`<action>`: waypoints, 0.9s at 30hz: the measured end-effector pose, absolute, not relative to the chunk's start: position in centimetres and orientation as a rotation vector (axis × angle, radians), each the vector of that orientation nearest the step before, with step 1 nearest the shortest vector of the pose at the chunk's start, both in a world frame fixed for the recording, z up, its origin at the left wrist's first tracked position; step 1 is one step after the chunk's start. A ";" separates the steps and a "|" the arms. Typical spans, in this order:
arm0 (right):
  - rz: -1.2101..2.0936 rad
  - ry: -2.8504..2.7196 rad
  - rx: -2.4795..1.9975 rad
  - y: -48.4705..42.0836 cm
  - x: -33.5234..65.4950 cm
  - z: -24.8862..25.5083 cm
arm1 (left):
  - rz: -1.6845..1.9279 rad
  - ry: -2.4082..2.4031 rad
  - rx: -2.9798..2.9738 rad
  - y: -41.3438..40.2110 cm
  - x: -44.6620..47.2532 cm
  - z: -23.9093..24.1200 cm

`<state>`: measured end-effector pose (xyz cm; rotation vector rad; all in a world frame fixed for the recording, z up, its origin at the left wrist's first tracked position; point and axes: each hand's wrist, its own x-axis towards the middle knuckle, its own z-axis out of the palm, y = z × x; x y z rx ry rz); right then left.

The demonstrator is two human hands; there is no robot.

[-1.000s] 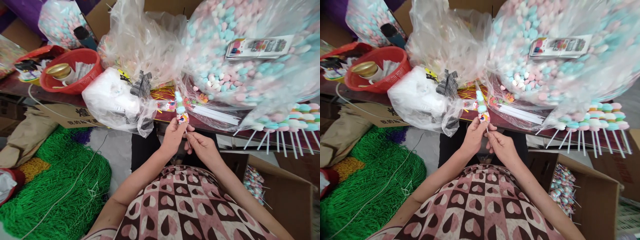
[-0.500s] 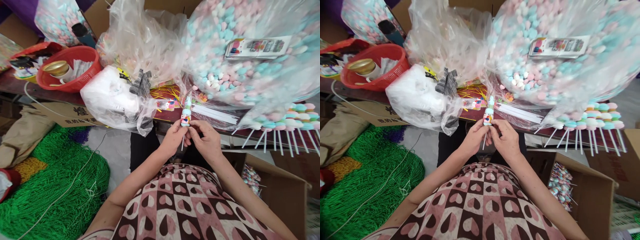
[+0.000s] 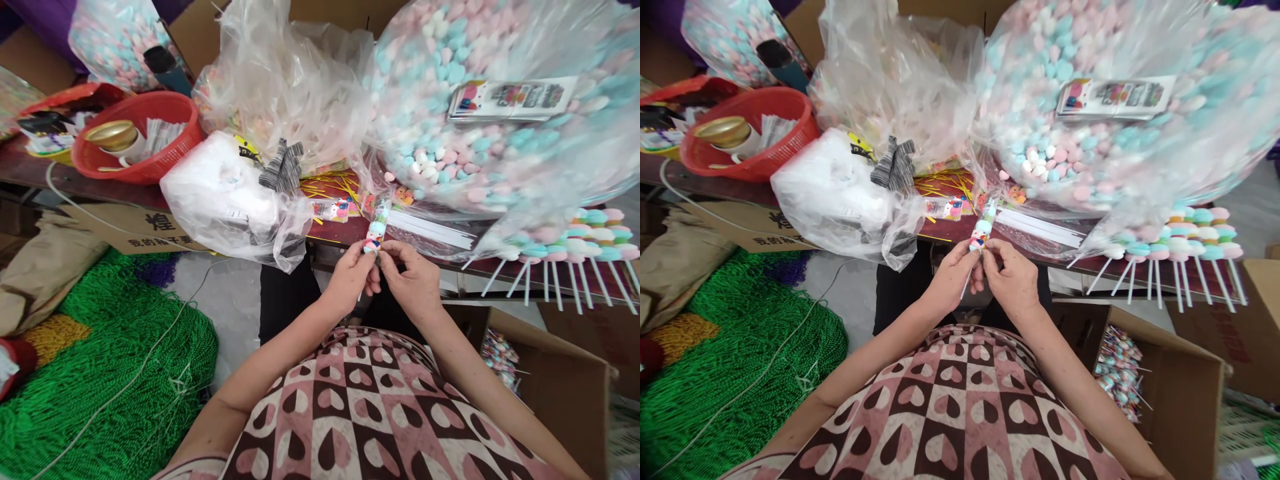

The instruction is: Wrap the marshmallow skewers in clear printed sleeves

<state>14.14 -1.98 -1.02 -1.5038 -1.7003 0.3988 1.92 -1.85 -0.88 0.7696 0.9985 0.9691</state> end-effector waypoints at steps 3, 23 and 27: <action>0.383 -1.692 -1.530 -1.8 14.2 -1.3 | 0.965 1.024 0.767 -1.9 1.9 -0.9; 0.367 -1.678 -1.607 -1.8 13.9 -1.9 | 1.005 1.091 0.779 -1.9 2.2 -1.5; 0.356 -1.681 -1.616 -1.7 13.9 -2.2 | 0.995 1.100 0.777 -2.0 2.3 -1.4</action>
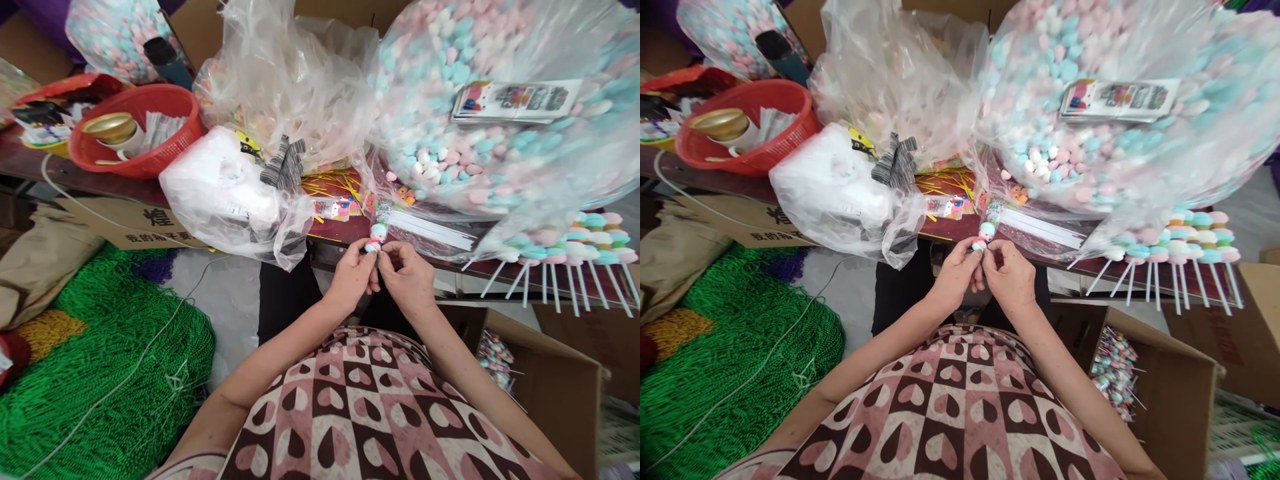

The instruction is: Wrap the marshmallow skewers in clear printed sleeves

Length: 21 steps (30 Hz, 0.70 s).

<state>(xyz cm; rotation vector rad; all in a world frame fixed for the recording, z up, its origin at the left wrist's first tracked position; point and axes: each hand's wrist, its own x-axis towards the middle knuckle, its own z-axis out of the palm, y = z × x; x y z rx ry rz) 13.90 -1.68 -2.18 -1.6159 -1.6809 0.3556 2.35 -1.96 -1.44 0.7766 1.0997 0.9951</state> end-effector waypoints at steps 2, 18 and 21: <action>0.356 -1.675 -1.630 -1.6 13.9 -2.3 | 0.991 1.106 0.781 -1.9 2.4 -1.5; 0.415 -1.639 -1.643 -1.4 14.0 -2.8 | 0.997 1.123 0.763 -1.9 2.4 -1.7; 0.492 -1.593 -1.630 -1.4 14.0 -3.0 | 0.996 1.131 0.749 -1.9 2.4 -1.6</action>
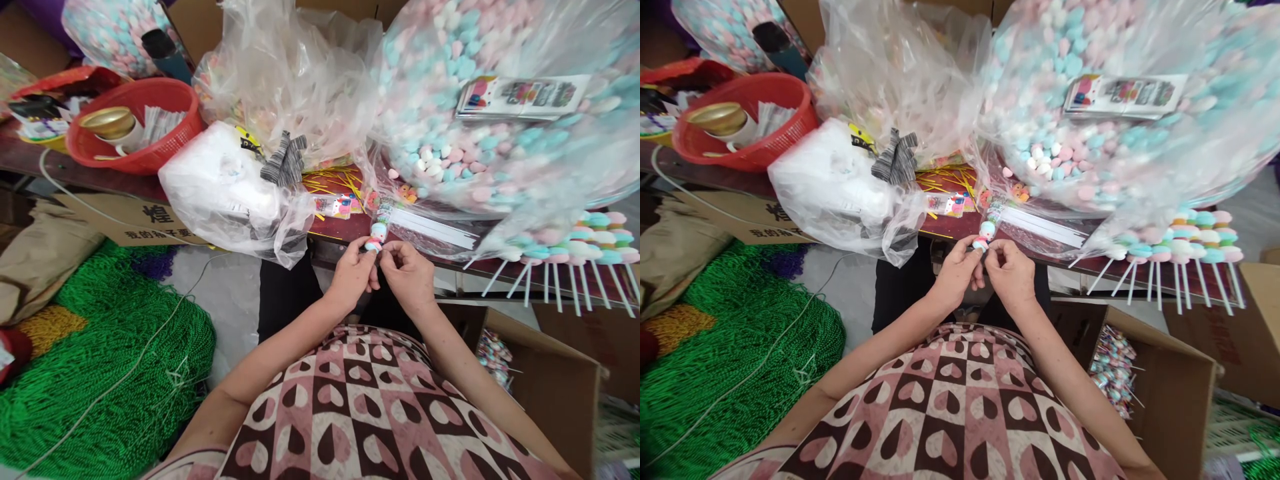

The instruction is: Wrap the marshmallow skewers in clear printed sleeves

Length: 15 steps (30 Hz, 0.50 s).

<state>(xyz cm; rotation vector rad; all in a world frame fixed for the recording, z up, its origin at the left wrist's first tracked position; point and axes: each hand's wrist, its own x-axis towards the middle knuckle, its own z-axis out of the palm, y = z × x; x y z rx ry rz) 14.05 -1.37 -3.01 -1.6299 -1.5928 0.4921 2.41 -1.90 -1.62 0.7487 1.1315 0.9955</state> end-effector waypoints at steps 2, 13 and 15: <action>0.542 -1.572 -1.613 -1.4 14.1 -3.1 | 0.992 1.136 0.749 -1.9 2.4 -1.6; 0.368 -1.685 -1.534 -1.2 14.3 -3.0 | 0.972 1.218 0.974 -2.0 2.2 -2.6; 0.340 -1.714 -1.530 -1.2 14.3 -3.0 | 0.972 1.238 1.007 -2.0 2.1 -2.7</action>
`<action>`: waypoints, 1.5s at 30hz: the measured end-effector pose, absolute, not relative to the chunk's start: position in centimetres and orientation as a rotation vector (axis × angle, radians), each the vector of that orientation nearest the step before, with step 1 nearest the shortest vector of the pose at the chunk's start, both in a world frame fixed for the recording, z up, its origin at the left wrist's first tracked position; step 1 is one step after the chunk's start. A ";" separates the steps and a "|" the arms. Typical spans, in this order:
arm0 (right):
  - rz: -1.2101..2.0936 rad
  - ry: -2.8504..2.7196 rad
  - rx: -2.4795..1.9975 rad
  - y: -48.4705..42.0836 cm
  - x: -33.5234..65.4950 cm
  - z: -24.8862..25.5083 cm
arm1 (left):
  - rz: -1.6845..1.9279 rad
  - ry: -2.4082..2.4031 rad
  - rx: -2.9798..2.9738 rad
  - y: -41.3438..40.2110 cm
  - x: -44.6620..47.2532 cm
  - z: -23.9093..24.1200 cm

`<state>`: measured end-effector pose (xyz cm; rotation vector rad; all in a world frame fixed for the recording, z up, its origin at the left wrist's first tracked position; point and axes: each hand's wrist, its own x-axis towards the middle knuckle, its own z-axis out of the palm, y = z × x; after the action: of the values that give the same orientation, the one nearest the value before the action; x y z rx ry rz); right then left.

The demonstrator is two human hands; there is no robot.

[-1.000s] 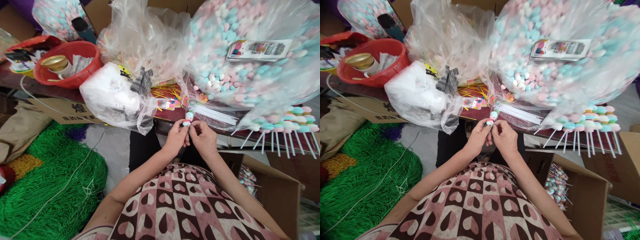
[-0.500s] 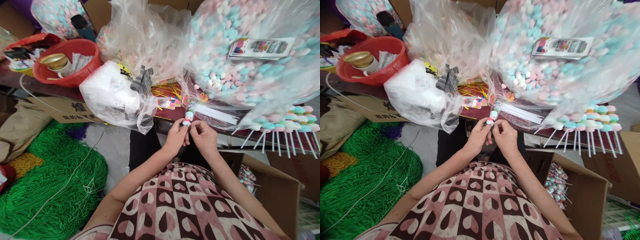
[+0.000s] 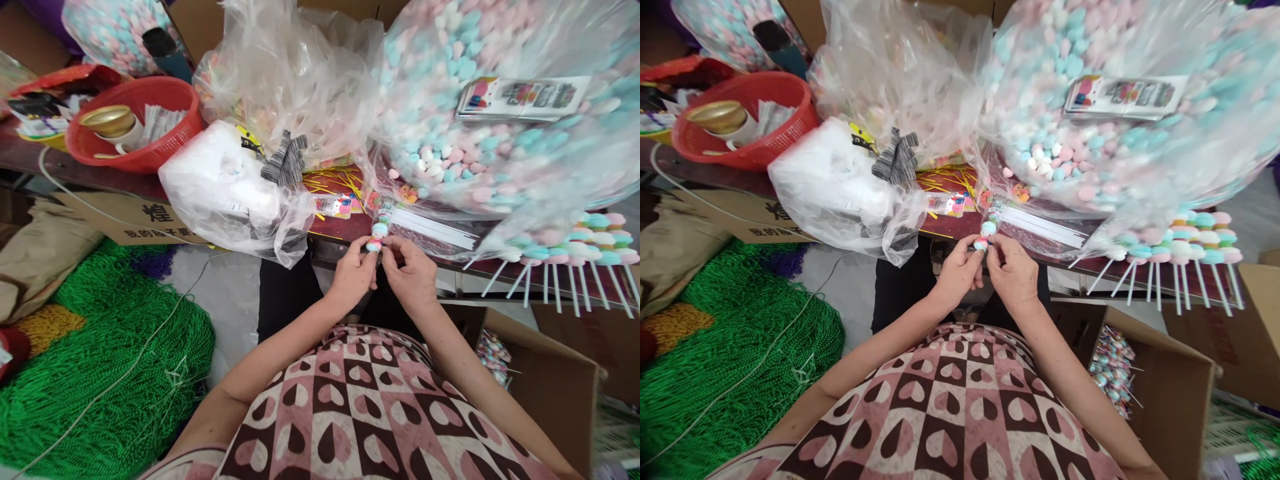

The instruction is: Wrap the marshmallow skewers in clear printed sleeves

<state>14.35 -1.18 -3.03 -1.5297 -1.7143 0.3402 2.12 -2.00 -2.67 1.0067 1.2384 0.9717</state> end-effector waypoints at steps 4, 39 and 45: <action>0.284 -1.770 -1.533 -1.1 14.5 -2.8 | 0.948 1.276 1.053 -2.0 2.1 -2.3; 0.218 -1.988 -1.544 -3.3 12.7 -2.0 | 1.098 1.273 1.023 -0.9 1.8 -4.5; 0.744 -1.555 -1.437 -3.6 13.8 -0.8 | 1.108 1.079 0.758 -0.4 1.2 -3.8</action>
<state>13.80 -3.60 -0.78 -1.4370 -1.5548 0.7439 1.16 -0.42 -3.78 0.7581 1.0795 1.1081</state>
